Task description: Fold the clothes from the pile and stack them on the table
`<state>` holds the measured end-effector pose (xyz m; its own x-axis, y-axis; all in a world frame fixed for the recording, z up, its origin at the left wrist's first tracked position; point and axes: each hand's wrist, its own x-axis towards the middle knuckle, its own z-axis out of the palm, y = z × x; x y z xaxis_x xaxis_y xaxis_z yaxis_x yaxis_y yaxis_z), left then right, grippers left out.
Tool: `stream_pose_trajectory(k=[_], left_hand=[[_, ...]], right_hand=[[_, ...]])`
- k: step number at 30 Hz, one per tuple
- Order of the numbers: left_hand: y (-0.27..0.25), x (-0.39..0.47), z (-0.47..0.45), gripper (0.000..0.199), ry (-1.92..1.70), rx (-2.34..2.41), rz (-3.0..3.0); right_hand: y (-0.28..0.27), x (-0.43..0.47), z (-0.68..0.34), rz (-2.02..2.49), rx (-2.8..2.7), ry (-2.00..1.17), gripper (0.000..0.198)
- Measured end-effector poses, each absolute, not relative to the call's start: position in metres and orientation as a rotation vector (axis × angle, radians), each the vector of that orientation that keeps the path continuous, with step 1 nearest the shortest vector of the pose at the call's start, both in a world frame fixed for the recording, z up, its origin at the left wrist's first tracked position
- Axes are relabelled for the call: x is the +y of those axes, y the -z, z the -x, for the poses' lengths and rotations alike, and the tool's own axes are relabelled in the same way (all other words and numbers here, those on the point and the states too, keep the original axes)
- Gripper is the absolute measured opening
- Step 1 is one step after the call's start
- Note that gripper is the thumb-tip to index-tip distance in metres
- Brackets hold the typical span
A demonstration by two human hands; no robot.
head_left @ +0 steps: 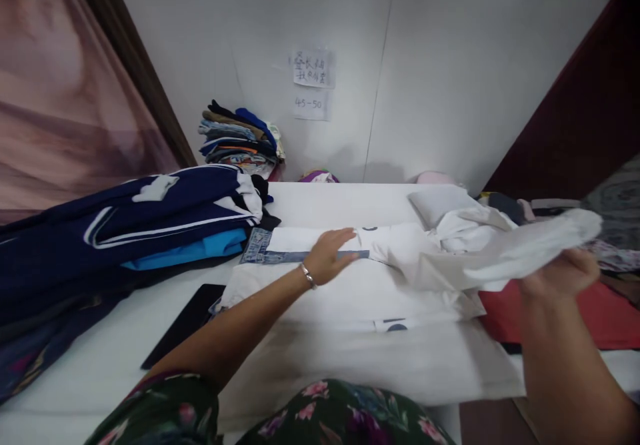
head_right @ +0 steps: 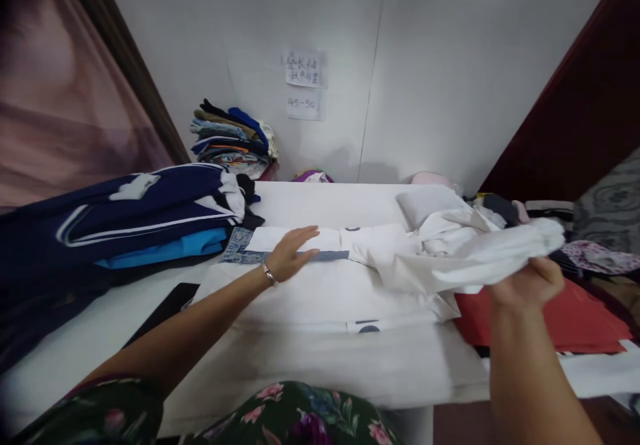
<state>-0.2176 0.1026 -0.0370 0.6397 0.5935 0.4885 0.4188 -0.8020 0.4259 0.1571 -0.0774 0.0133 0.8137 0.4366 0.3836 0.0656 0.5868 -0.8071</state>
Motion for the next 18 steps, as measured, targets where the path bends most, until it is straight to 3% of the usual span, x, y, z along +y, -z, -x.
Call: stream_pose_trajectory(k=[4,9,11,15,18], left_hand=[[0.016,0.053,0.167,0.061,-0.918,0.372,-2.385],[-0.002,0.012,0.139,0.086,-0.854,0.237,-1.821],[-0.004,0.006,0.136,0.081,-0.884,0.276,-1.618],[0.004,0.008,0.144,0.053,-1.027,0.575,-1.304],[0.022,0.012,0.162,0.043,-1.118,0.737,-1.176]], right_hand=[[-0.045,-0.042,-0.139,0.808,-0.803,-0.428,0.038],[-0.064,-0.009,-0.103,1.003,-1.122,-0.763,0.036],[-0.066,0.005,-0.081,1.051,-1.291,-0.826,0.036],[-0.068,0.033,-0.052,1.067,-1.681,-0.908,0.037],[-0.059,0.053,-0.069,1.09,-1.689,-0.876,0.038]])
